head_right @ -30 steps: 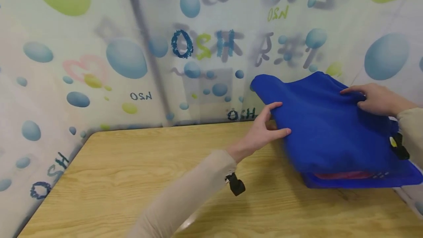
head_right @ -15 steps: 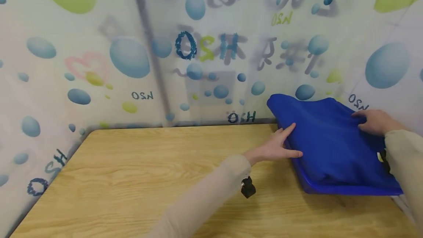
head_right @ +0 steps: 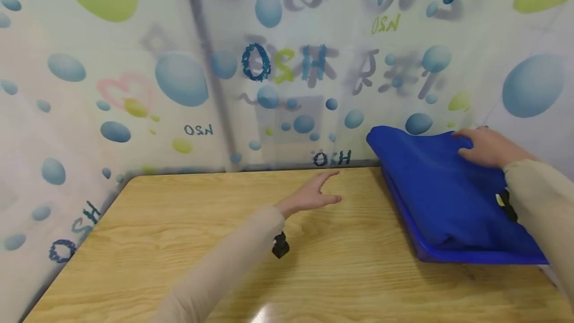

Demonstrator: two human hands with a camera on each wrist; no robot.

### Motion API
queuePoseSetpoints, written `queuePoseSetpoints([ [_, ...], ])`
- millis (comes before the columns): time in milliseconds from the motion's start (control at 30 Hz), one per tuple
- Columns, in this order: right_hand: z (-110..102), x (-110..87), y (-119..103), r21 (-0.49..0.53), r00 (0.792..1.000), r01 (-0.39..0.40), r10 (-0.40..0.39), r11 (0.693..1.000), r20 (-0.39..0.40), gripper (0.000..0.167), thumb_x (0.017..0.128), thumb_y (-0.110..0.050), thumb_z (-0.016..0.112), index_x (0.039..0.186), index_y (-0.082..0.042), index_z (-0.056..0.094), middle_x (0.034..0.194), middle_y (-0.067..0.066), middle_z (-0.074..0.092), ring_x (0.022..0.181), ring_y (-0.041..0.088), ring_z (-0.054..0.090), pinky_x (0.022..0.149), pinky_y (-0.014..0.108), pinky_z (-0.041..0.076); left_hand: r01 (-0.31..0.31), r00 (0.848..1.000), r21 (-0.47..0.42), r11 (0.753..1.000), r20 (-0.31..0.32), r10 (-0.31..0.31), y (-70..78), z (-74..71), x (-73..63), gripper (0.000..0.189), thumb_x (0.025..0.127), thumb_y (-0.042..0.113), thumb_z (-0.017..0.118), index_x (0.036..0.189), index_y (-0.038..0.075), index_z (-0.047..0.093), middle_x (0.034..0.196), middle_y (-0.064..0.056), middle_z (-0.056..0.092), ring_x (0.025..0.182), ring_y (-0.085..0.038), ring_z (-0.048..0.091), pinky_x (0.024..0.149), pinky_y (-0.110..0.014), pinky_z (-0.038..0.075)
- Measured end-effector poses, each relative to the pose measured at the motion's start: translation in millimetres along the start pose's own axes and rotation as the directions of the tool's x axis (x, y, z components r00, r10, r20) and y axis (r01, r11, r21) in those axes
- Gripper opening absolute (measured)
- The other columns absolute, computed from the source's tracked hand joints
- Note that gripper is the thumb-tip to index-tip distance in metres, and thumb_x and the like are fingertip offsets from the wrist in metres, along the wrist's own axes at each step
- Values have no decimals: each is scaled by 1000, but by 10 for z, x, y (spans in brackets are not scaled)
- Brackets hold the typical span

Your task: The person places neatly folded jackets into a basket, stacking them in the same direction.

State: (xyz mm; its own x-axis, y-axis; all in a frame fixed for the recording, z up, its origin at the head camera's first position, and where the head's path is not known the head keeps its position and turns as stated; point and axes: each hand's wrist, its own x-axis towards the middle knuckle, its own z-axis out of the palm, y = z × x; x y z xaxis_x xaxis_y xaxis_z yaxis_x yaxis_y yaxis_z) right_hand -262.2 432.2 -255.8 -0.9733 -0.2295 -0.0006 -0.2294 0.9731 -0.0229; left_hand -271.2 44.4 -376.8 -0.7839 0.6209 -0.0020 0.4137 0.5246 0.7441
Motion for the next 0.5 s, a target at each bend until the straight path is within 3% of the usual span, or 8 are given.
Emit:
queuePoseSetpoints([
  [133, -112, 114, -227, 43, 998, 64, -63, 997, -17, 44, 91, -1, 52, 130, 18, 41, 119, 48, 43, 106, 59, 45, 75, 60, 43, 39, 999, 54, 998, -25, -37, -179, -221, -177, 68, 95, 30, 61, 153, 14, 28, 156, -16, 21, 142, -33, 19, 108, -52, 27],
  [233, -231, 183, -408, 73, 993, 111, -108, 991, -41, 45, 92, -1, 51, 133, 16, 40, 122, 45, 43, 109, 56, 45, 72, 55, 44, 39, 999, 121, 992, -41, -34, -239, -392, -277, 68, 95, 27, 62, 152, 12, 28, 154, -19, 21, 142, -37, 17, 108, -55, 24],
  [367, -400, 315, -680, 106, 988, 145, -139, 984, -62, 47, 94, -2, 48, 136, 14, 39, 125, 42, 44, 111, 53, 46, 72, 51, 42, 15, 997, 224, 975, -75, 2, -241, -668, -393, 67, 95, 23, 62, 151, 9, 29, 153, -22, 23, 142, -39, 13, 110, -57, 18],
  [500, -502, 437, -961, 142, 988, 153, -147, 978, -53, 51, 95, -7, 49, 142, 9, 35, 132, 40, 40, 116, 53, 42, 82, 59, 41, 22, 991, 341, 940, -132, 25, -224, -957, -536, 67, 95, 22, 62, 151, 7, 29, 154, -23, 20, 142, -40, 11, 110, -58, 16],
])
